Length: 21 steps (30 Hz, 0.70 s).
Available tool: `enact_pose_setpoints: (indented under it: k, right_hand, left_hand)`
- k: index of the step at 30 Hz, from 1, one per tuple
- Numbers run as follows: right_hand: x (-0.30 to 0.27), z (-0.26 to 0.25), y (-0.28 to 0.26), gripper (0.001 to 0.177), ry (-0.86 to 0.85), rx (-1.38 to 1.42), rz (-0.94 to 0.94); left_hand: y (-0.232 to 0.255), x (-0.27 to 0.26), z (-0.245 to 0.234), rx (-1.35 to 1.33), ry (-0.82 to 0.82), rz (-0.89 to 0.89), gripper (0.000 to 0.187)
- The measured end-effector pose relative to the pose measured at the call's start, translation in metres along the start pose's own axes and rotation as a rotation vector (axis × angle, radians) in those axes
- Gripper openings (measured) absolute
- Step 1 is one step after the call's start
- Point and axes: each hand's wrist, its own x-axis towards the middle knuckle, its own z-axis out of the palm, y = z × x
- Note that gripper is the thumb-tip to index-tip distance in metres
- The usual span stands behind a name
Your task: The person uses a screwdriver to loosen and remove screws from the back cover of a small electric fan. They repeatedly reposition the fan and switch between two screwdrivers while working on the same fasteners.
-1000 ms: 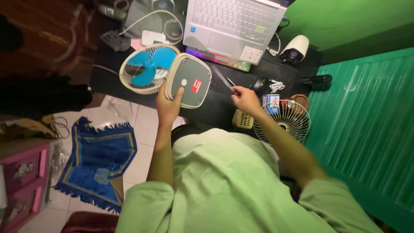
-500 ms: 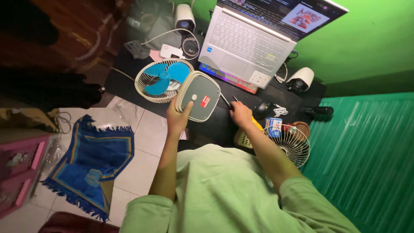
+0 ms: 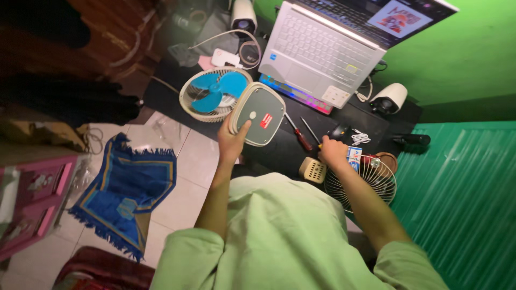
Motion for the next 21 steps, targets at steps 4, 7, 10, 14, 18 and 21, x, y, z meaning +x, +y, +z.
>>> enact_pose_setpoints:
  k: [4, 7, 10, 14, 18, 21]
  right_hand:
    - [0.001, 0.009, 0.002, 0.042, -0.022, -0.022, -0.003]
    - [-0.003, 0.001, 0.003, 0.045, 0.004, 0.025, -0.048]
    - [-0.021, -0.016, 0.000, 0.051, 0.153, 0.273, -0.132]
    - [-0.049, -0.053, -0.003, 0.043, 0.415, 0.575, -0.285]
    - [-0.083, -0.095, -0.008, 0.039, 0.421, 0.711, -0.533]
    - [-0.110, -0.125, -0.020, 0.041, -0.051, 1.059, -0.225]
  left_hand:
    - [-0.006, -0.002, -0.002, -0.089, -0.016, -0.024, 0.055]
    - [-0.011, 0.000, -0.003, -0.062, -0.034, 0.024, 0.058]
    - [-0.014, 0.003, -0.006, -0.046, -0.058, 0.052, 0.061]
    - [-0.012, 0.000, -0.013, 0.004, -0.131, 0.067, 0.066]
    - [-0.012, -0.001, -0.017, 0.030, -0.183, 0.117, 0.073]
    - [-0.013, 0.000, -0.015, 0.078, -0.168, 0.122, 0.070]
